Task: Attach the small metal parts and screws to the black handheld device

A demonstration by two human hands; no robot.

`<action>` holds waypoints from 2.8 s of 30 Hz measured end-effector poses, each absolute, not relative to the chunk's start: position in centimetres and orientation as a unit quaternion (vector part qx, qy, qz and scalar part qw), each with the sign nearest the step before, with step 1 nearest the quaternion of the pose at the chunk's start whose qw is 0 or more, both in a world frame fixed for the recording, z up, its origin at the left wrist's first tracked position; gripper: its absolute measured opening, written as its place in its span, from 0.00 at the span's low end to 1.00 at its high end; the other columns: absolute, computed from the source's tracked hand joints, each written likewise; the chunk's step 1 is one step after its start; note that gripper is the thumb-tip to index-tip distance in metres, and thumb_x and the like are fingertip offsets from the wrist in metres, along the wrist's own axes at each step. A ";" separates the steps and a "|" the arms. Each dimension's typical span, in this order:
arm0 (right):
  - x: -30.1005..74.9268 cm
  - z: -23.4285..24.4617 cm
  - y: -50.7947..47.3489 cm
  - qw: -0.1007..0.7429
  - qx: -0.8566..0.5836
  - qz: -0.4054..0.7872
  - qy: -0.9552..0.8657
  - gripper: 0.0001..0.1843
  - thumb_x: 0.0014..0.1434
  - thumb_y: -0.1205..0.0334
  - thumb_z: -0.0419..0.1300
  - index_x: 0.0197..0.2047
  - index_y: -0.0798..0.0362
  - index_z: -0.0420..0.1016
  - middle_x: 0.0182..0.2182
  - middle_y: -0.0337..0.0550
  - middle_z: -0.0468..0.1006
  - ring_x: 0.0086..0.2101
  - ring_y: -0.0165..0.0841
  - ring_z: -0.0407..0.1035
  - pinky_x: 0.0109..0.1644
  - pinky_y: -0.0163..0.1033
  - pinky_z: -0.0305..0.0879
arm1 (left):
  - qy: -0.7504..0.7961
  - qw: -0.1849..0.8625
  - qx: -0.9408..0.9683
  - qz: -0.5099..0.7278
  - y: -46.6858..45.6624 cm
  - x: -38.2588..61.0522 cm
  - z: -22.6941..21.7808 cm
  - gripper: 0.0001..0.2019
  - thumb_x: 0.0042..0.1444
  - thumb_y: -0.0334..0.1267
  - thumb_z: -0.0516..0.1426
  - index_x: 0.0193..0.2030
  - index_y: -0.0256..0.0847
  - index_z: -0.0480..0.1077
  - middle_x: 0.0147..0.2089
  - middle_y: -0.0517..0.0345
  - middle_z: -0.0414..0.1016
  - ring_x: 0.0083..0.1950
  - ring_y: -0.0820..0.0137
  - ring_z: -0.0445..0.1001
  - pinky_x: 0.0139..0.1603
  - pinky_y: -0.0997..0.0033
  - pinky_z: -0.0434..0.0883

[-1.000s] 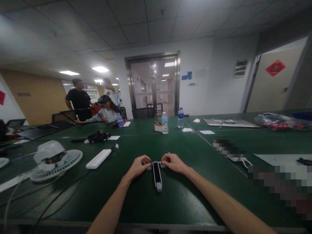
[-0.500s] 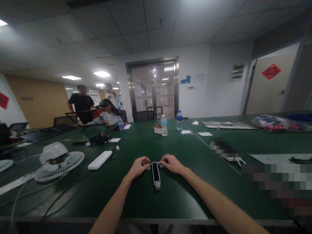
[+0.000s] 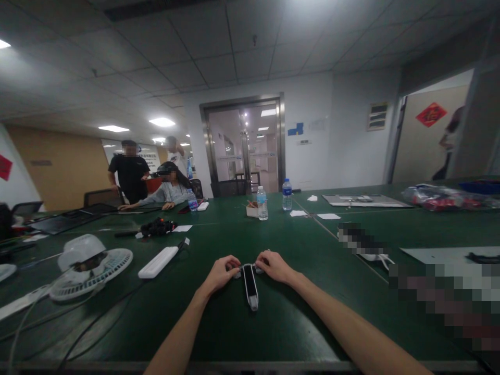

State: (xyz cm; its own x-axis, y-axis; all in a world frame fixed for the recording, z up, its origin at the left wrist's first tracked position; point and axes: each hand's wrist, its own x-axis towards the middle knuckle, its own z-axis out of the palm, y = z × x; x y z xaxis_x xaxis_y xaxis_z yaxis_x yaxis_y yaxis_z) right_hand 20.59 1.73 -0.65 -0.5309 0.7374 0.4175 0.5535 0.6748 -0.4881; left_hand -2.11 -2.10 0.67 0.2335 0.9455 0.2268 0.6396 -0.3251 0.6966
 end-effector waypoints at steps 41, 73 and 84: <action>20.5 -0.9 2.2 0.292 -0.383 0.198 -0.854 0.09 0.57 0.62 0.54 0.36 0.55 0.74 0.27 0.39 0.75 0.27 0.26 0.66 0.29 0.29 0.58 | 0.536 0.250 0.750 0.296 -2.0 -2.0 1.5 0.14 0.49 0.44 0.56 0.39 0.39 0.72 0.37 0.55 0.75 0.37 0.66 0.71 0.38 0.69 0.66; 20.7 -0.7 2.0 0.309 -0.374 0.126 -0.865 0.06 0.57 0.62 0.57 0.35 0.56 0.72 0.26 0.37 0.69 0.29 0.26 0.61 0.35 0.32 0.56 | 0.518 0.226 0.763 0.313 -1.0 -2.3 0.2 0.14 0.48 0.45 0.56 0.38 0.39 0.72 0.35 0.56 0.76 0.35 0.67 0.72 0.37 0.70 0.67; 23.3 -1.6 4.0 0.278 -0.500 0.048 -0.819 0.13 0.61 0.62 0.51 0.43 0.56 0.72 0.39 0.48 0.70 0.42 0.33 0.63 0.46 0.36 0.57 | 0.536 0.247 0.740 0.323 -1.8 -1.8 1.1 0.16 0.45 0.45 0.58 0.38 0.38 0.72 0.37 0.55 0.76 0.37 0.65 0.73 0.38 0.68 0.69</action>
